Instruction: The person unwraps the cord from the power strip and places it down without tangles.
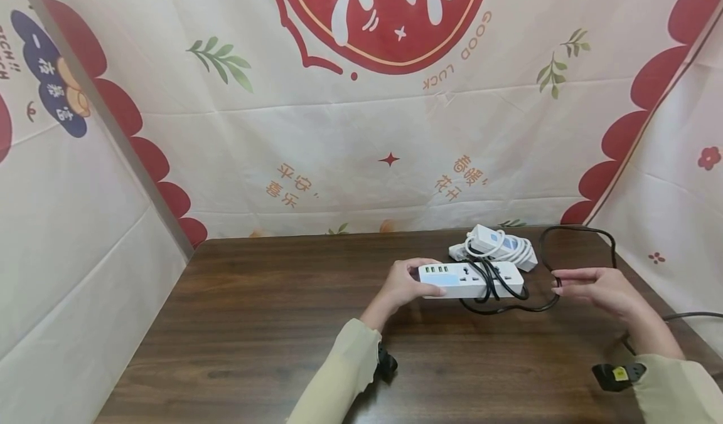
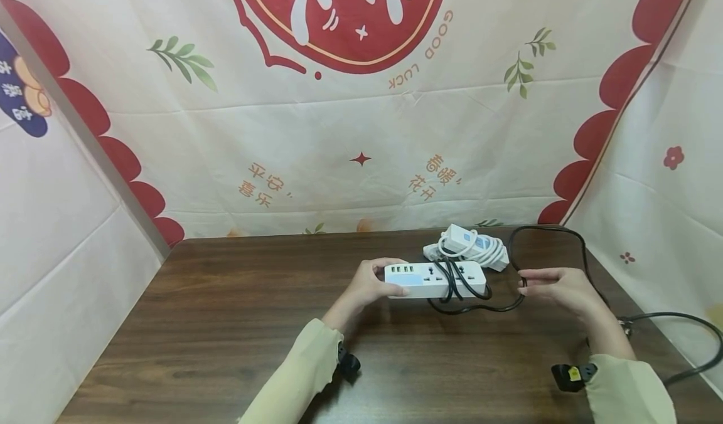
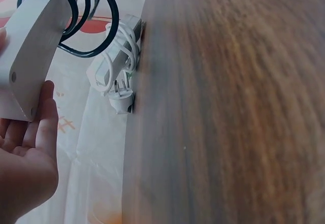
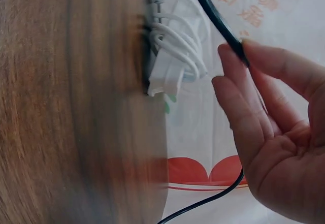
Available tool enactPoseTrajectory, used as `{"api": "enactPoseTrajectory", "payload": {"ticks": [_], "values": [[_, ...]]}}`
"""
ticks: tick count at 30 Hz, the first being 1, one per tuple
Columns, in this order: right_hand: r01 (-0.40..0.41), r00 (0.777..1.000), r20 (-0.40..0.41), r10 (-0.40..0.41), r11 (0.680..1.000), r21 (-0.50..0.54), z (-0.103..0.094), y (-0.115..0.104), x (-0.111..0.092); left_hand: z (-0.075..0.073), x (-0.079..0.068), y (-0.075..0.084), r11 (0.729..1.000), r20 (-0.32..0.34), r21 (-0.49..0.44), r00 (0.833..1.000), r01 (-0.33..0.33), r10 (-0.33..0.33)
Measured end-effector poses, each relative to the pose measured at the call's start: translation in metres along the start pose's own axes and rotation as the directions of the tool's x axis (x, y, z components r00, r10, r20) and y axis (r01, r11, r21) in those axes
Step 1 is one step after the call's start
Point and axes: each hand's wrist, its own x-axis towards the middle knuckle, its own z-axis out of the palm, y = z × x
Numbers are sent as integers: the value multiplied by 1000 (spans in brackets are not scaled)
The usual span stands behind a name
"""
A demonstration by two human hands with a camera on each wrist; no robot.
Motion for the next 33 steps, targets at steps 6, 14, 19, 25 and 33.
{"api": "enactPoseTrajectory", "payload": {"ticks": [6,14,19,25,33], "values": [[-2,999,-48,-4,994,-108,8,5,9,-1,-1,1,1000,11,-3,1000,-6,6],[-1,989,-138,-54,928,-374,16,3,10,-2,-2,0,1000,21,11,1000,-5,5],[39,985,-144,-95,937,-348,30,-3,12,-4,-3,0,1000,26,12,1000,1,-1],[70,996,-56,-76,992,-103,45,-8,17,-4,-4,4,1000,44,8,999,-4,3],[63,998,-23,-64,998,-19,58,-10,27,-7,-7,9,1000,58,3,998,-7,6]]}}
